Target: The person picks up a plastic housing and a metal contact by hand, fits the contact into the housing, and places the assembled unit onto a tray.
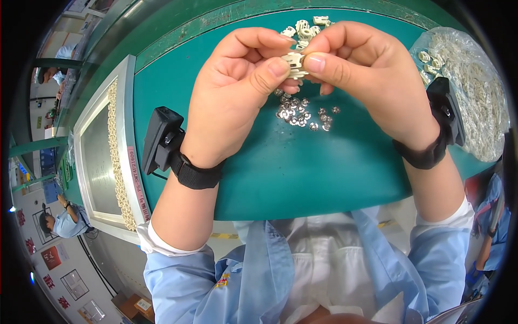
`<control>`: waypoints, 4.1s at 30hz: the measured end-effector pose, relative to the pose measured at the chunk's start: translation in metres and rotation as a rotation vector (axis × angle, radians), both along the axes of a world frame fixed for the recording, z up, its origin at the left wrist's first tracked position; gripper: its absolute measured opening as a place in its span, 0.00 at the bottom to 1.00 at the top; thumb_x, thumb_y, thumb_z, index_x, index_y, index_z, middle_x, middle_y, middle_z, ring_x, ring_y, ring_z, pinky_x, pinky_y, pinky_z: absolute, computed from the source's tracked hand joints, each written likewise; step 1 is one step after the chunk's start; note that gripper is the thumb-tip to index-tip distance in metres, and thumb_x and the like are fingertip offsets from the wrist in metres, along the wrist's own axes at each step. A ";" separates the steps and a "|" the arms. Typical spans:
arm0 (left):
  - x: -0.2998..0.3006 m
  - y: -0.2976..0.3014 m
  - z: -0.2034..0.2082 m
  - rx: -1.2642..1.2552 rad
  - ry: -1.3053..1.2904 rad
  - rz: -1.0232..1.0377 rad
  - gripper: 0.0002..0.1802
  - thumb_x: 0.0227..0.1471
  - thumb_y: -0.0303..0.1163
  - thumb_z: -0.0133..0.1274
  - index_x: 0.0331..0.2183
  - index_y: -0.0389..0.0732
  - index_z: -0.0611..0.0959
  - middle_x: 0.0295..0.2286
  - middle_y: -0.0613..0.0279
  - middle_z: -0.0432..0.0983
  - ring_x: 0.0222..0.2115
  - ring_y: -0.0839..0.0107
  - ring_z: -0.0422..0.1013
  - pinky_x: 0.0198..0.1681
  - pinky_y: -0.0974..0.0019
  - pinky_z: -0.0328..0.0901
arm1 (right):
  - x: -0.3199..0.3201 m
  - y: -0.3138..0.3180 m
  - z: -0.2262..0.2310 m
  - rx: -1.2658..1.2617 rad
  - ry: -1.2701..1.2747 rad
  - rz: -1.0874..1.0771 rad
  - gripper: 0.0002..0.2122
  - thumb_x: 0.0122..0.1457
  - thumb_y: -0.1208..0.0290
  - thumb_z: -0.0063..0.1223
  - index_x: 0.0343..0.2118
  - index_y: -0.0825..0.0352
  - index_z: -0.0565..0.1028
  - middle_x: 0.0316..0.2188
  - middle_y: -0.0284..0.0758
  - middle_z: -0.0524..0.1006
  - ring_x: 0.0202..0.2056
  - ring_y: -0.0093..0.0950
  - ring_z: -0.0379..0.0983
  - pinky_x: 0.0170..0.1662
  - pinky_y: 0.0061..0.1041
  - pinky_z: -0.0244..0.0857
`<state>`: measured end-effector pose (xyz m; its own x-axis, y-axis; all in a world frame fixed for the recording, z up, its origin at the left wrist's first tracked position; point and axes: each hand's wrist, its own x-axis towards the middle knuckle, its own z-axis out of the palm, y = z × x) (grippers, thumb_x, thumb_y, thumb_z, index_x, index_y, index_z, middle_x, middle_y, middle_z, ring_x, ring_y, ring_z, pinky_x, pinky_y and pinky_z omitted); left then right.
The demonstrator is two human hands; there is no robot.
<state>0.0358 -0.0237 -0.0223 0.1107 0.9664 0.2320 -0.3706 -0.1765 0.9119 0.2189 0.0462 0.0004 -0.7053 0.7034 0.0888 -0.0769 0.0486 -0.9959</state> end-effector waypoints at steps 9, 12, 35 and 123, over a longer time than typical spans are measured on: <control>0.002 0.000 0.001 0.023 -0.016 0.028 0.13 0.53 0.27 0.50 0.42 0.40 0.70 0.35 0.60 0.73 0.32 0.71 0.69 0.39 0.69 0.65 | -0.001 -0.001 0.001 -0.048 0.017 -0.049 0.07 0.54 0.72 0.55 0.32 0.69 0.74 0.28 0.29 0.74 0.29 0.17 0.69 0.32 0.14 0.63; 0.004 -0.001 0.001 0.046 -0.002 0.053 0.14 0.53 0.27 0.50 0.43 0.40 0.70 0.36 0.59 0.73 0.33 0.71 0.69 0.39 0.68 0.65 | 0.000 0.000 0.000 -0.090 0.040 -0.011 0.06 0.55 0.71 0.54 0.32 0.68 0.73 0.27 0.28 0.74 0.28 0.16 0.68 0.32 0.14 0.62; 0.005 -0.005 0.008 0.509 0.574 0.302 0.07 0.50 0.21 0.52 0.34 0.39 0.73 0.34 0.59 0.70 0.33 0.72 0.69 0.38 0.71 0.66 | -0.001 0.000 -0.005 -0.404 0.171 0.271 0.07 0.57 0.68 0.51 0.33 0.64 0.68 0.27 0.25 0.69 0.27 0.15 0.64 0.32 0.13 0.60; 0.017 -0.006 -0.002 -0.087 -0.090 0.109 0.07 0.56 0.30 0.47 0.37 0.40 0.70 0.29 0.67 0.69 0.26 0.80 0.67 0.30 0.78 0.64 | -0.006 -0.012 -0.008 0.077 0.021 0.018 0.04 0.58 0.74 0.49 0.32 0.67 0.68 0.26 0.25 0.70 0.27 0.11 0.64 0.29 0.10 0.58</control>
